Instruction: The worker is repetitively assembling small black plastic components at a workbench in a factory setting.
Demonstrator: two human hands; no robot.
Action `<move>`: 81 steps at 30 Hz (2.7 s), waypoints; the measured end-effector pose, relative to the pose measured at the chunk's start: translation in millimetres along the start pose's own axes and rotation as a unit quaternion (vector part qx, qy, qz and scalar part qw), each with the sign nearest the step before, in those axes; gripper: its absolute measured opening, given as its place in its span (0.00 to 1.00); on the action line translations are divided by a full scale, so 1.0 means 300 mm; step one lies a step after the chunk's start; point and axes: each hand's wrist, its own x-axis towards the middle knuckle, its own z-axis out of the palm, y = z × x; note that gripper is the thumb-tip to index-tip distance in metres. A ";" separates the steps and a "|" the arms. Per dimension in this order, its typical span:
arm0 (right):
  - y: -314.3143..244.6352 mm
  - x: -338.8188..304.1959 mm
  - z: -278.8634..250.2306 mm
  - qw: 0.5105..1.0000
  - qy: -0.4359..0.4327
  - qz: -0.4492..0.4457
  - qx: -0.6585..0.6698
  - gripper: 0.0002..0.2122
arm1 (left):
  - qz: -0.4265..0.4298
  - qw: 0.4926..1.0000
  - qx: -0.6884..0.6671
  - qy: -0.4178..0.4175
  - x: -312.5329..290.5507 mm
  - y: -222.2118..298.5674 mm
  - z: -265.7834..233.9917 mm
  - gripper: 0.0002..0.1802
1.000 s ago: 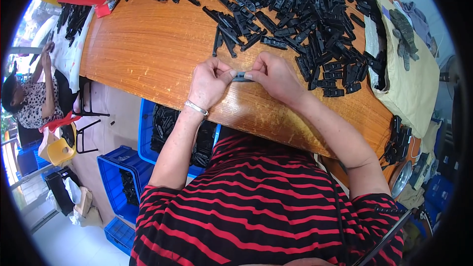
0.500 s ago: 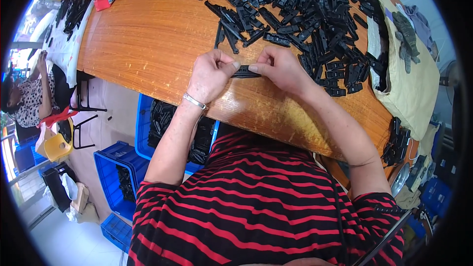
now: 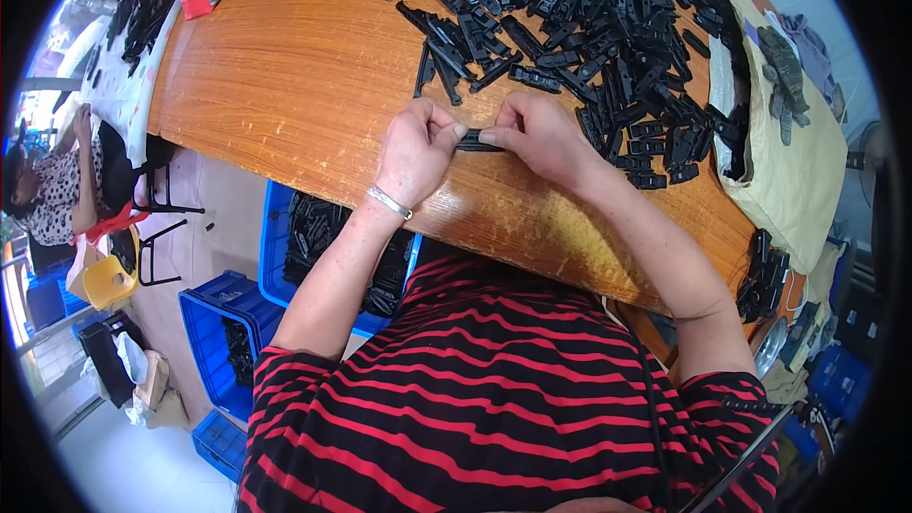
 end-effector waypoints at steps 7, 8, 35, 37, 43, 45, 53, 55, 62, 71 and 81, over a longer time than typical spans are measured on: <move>0.008 -0.011 0.027 0.994 0.049 -0.067 -0.067 0.15 | 0.106 0.976 0.186 0.030 -0.008 0.032 -0.008 0.09; 0.007 -0.010 0.028 0.994 0.051 -0.067 -0.068 0.15 | 0.101 0.976 0.192 0.024 -0.003 0.034 -0.007 0.09; 0.062 -0.048 0.024 0.917 0.161 -0.234 -0.281 0.01 | 0.472 0.774 0.419 0.039 0.156 0.081 -0.077 0.09; 0.076 -0.036 0.019 0.922 0.153 -0.239 -0.263 0.03 | 0.455 0.791 0.408 0.034 0.156 0.078 -0.074 0.10; 0.042 -0.058 0.020 0.931 0.112 -0.235 -0.257 0.01 | 0.385 0.884 0.257 0.068 0.124 0.078 -0.088 0.09; 0.036 -0.073 0.036 0.933 0.098 -0.233 -0.257 0.02 | 0.275 0.954 0.098 0.069 0.097 0.090 -0.073 0.08; -0.061 -0.088 0.025 0.952 0.012 -0.003 0.305 0.06 | 0.019 0.913 -0.407 -0.020 0.001 0.106 0.017 0.14; -0.019 -0.081 0.022 0.956 0.032 0.003 0.293 0.06 | 0.030 0.928 -0.370 -0.028 0.005 0.101 0.012 0.13; 0.016 -0.060 0.001 0.971 0.002 0.051 0.234 0.08 | -0.008 0.979 -0.187 -0.080 0.033 0.059 -0.025 0.05; 0.004 -0.057 0.028 0.971 0.044 0.078 0.220 0.09 | 0.060 0.998 -0.011 0.017 0.044 0.018 0.010 0.07; 0.061 -0.048 0.078 0.991 0.109 -0.045 0.061 0.08 | 0.061 0.997 0.038 -0.025 0.067 0.004 0.003 0.05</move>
